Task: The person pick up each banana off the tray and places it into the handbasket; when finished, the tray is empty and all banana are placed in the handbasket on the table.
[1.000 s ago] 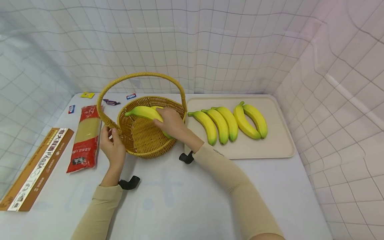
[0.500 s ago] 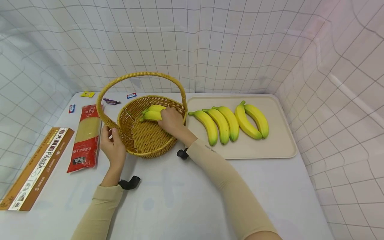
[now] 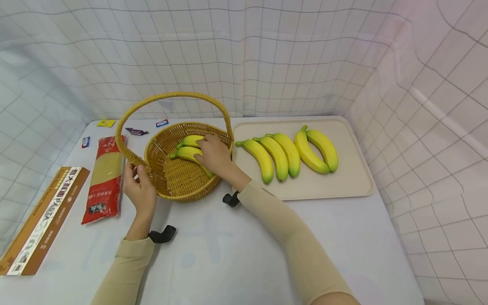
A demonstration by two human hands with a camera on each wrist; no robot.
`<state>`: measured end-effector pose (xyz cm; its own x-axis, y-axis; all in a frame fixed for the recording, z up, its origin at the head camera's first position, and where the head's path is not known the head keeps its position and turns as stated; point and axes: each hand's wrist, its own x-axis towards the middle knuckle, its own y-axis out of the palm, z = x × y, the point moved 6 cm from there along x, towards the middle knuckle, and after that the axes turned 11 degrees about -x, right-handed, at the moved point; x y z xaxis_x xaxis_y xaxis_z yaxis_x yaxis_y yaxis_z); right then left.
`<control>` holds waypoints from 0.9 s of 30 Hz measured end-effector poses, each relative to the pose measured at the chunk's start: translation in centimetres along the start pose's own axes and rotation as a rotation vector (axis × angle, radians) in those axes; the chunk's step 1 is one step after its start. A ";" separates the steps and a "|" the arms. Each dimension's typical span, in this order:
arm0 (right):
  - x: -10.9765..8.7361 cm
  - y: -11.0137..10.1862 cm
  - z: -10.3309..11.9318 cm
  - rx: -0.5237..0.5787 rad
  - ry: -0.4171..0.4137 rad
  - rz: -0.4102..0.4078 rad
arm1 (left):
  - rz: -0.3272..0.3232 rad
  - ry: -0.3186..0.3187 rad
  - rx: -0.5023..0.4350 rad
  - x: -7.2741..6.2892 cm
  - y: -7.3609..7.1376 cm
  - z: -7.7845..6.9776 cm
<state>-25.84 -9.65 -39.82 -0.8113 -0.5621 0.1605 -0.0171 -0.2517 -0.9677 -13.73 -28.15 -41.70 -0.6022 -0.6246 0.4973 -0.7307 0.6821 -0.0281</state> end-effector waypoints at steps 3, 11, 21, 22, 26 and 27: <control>-1.3 -1.6 -0.1 0.067 -0.057 -0.071 | 0.004 0.002 -0.003 0.0 0.0 0.0; -7.0 -4.9 -6.1 0.287 -0.047 -0.226 | -0.011 -0.038 0.012 0.1 0.1 0.0; -14.6 -7.1 -24.6 0.327 0.437 -0.336 | -0.029 -0.041 0.000 -0.3 0.1 -3.4; -15.3 -7.1 -26.1 0.315 0.487 -0.324 | -0.032 -0.037 0.002 -0.3 0.1 -3.5; -17.3 -7.2 -30.3 0.294 0.610 -0.282 | -0.022 -0.031 -0.010 -0.4 0.3 -3.7; -17.7 -7.2 -30.8 0.296 0.624 -0.273 | -0.020 -0.034 -0.013 -0.4 0.4 -3.7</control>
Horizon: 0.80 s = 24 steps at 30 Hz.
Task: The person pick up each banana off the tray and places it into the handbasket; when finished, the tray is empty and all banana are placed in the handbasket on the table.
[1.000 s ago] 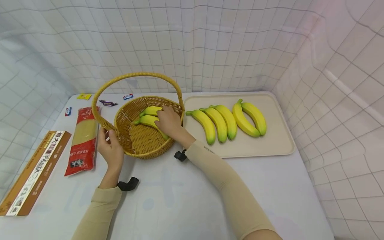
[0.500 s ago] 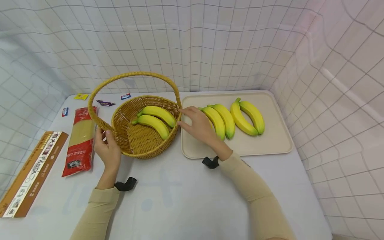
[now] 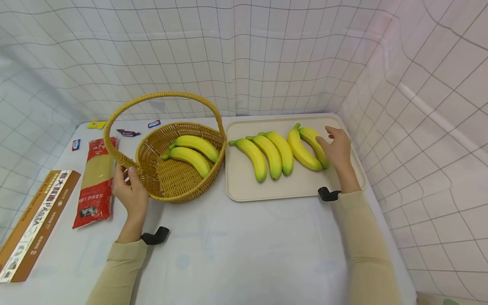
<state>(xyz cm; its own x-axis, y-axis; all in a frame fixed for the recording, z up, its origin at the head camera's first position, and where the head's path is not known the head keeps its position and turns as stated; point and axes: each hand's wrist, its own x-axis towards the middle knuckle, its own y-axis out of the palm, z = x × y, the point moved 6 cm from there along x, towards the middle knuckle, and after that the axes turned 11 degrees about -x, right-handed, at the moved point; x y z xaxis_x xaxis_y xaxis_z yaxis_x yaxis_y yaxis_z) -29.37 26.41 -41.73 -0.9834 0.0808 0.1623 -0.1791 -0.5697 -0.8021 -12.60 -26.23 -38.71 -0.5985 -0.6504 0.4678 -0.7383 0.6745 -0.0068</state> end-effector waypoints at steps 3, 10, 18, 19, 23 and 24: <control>0.3 0.0 -0.9 -0.021 0.026 0.038 | 0.004 -0.006 -0.007 0.0 -0.1 0.1; 0.8 1.9 -2.3 -0.123 0.056 0.189 | -0.001 -0.007 -0.015 0.0 -0.1 0.0; 0.7 3.0 -3.7 -0.157 0.110 0.272 | 0.013 0.024 -0.036 0.0 -0.1 0.2; 0.7 2.9 -3.8 -0.155 0.122 0.263 | 0.012 0.027 -0.038 0.0 -0.1 0.1; 0.7 2.2 -4.0 -0.149 0.169 0.227 | 0.012 0.035 -0.042 0.0 -0.2 -0.1; 0.7 2.1 -4.0 -0.142 0.180 0.216 | 0.015 0.038 -0.043 0.0 -0.2 -0.2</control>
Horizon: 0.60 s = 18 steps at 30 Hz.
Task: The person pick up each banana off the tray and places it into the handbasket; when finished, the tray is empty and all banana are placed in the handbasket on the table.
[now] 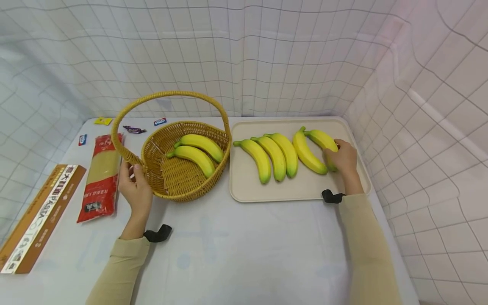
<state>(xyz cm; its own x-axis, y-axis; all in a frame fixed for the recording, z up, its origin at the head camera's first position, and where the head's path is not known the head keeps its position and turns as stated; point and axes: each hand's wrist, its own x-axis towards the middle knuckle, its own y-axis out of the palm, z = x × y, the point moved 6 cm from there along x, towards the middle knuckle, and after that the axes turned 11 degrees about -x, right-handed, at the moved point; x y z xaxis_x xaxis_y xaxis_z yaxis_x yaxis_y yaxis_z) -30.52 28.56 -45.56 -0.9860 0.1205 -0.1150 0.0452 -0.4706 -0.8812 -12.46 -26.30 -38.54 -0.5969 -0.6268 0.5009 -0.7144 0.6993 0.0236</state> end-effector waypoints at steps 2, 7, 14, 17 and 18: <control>-0.2 -0.5 -0.1 0.008 0.017 -0.023 | -0.002 -0.002 0.001 0.0 0.0 0.0; -0.9 -1.5 0.2 0.042 0.030 -0.093 | 0.010 -0.005 0.011 0.1 0.0 0.3; -3.1 -1.4 6.0 0.091 -0.119 -0.143 | -0.001 -0.006 0.022 0.4 -0.3 2.2; -4.9 -0.3 10.4 0.101 -0.275 -0.162 | 0.003 -0.021 0.022 0.5 -0.5 3.6; -5.7 0.2 12.1 0.115 -0.335 -0.159 | 0.008 -0.020 0.022 0.5 -0.5 3.7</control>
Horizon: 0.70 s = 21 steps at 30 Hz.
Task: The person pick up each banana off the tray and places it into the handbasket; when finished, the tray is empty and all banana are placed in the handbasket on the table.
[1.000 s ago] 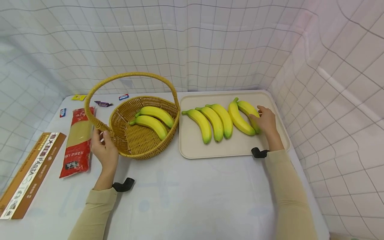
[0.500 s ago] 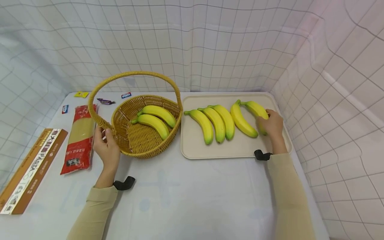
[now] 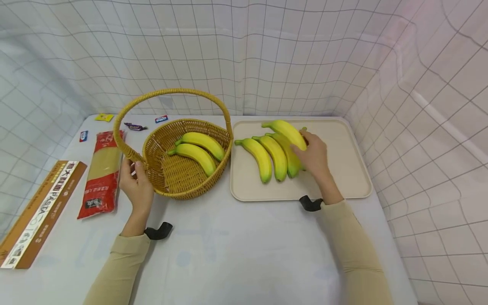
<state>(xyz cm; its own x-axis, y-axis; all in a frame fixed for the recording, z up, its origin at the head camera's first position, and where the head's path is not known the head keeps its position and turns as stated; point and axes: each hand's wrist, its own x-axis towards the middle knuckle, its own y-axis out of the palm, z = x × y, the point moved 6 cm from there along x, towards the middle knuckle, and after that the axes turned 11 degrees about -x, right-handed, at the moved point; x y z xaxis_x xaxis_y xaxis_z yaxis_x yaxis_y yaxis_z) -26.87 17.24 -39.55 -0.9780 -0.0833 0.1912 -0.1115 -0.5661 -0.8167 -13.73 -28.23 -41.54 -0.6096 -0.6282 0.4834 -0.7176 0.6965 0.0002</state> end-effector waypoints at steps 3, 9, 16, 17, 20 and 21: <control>-1.2 2.0 5.7 0.057 -0.165 0.038 | -0.007 0.004 -0.006 0.1 -0.1 0.1; -2.1 6.3 15.6 0.085 -0.369 0.135 | -0.030 0.010 -0.004 0.1 0.1 -1.6; -1.7 11.7 21.6 0.016 -0.433 0.232 | -0.025 -0.006 -0.007 -0.3 0.4 -2.7; -1.6 12.3 22.1 0.005 -0.435 0.245 | -0.024 -0.008 -0.003 -0.3 0.3 -2.2; -1.4 13.9 23.1 -0.027 -0.431 0.261 | -0.019 -0.011 0.009 -0.1 0.1 -0.8; -1.3 14.3 23.3 -0.040 -0.428 0.261 | -0.014 -0.013 0.010 0.0 0.0 -0.3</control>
<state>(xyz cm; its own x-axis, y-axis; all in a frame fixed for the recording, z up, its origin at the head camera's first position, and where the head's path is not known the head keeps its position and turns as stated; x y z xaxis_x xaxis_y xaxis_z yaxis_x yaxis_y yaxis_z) -23.10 -9.83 -38.81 -0.8151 -0.5516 0.1771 0.1124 -0.4504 -0.8857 -13.67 -28.12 -41.28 -0.6035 -0.6424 0.4724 -0.7295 0.6839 -0.0021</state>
